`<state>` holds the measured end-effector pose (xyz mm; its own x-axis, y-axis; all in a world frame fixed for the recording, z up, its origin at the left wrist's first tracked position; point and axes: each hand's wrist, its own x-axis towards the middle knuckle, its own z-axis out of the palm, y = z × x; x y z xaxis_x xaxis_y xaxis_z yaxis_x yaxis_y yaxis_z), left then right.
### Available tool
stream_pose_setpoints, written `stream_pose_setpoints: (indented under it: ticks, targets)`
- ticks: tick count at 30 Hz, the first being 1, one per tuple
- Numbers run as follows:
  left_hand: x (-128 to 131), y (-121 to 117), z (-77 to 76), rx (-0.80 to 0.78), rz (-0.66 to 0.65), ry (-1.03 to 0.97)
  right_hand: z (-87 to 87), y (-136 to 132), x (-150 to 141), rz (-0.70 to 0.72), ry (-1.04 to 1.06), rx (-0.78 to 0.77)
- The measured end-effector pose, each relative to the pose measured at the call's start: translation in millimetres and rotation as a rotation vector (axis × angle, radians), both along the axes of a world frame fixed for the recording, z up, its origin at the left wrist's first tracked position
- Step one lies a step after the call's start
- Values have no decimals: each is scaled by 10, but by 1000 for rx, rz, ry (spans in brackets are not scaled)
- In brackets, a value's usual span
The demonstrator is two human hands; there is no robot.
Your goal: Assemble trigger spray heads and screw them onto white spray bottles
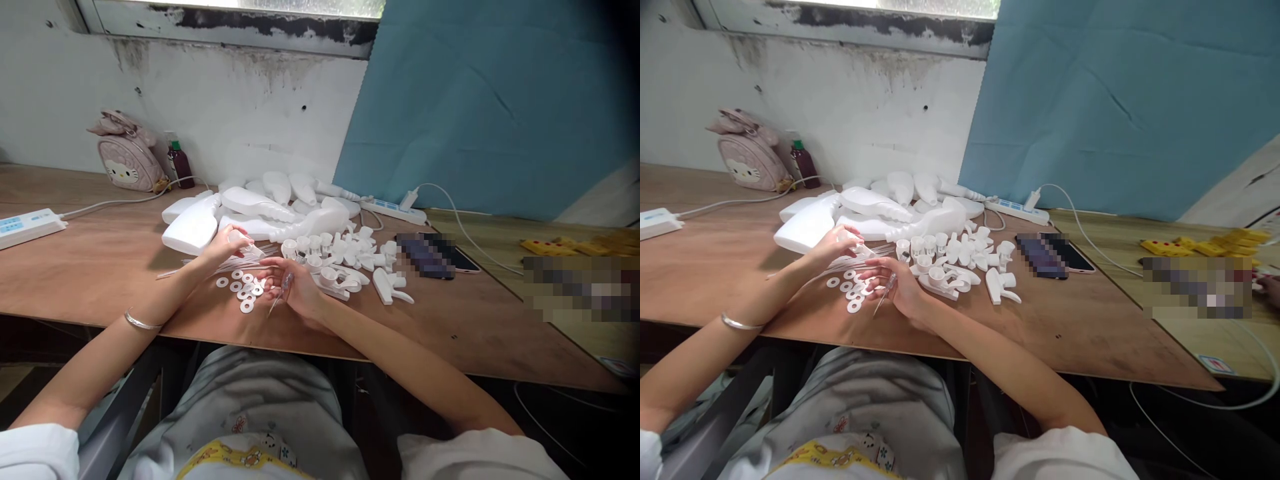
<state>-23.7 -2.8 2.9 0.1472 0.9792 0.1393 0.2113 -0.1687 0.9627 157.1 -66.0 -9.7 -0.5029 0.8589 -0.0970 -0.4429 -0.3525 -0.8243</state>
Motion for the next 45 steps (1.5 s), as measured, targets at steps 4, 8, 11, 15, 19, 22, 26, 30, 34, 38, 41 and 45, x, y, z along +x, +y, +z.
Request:
stream_pose_setpoints:
  ticks: [4,8,11,15,19,22,26,30,34,38,41,45]
  targets:
    - [-9,34,11,-137,8,-200,30,15,20,-39,-46,53]
    - [-16,30,40,-194,-1,-285,105,11,41,-132,-165,128]
    - [-18,5,71,-202,-32,-301,114,-12,32,-224,-343,242]
    - [-13,-13,112,-235,-39,-320,13,-27,5,-282,-634,507]
    - [-9,-10,138,-331,38,-416,-82,-31,15,-295,-970,920]
    - [-4,-7,148,-416,93,-534,-106,-37,31,-264,-1162,1113]
    - [2,12,141,-381,122,-728,-117,-35,30,-294,-1348,1202]
    - [0,44,118,-344,118,-736,-118,-29,25,-277,-1465,1165]
    - [12,27,86,-304,32,-527,-120,-40,31,-271,-1529,1142]
    - [45,-31,31,-248,-122,-201,-131,-53,19,-299,-1567,1181]
    - [56,-52,-11,-226,-169,-70,-137,-54,-2,-370,-1564,1165]
    - [46,-62,-21,-174,-207,65,-147,-43,-24,-486,-1515,1112]
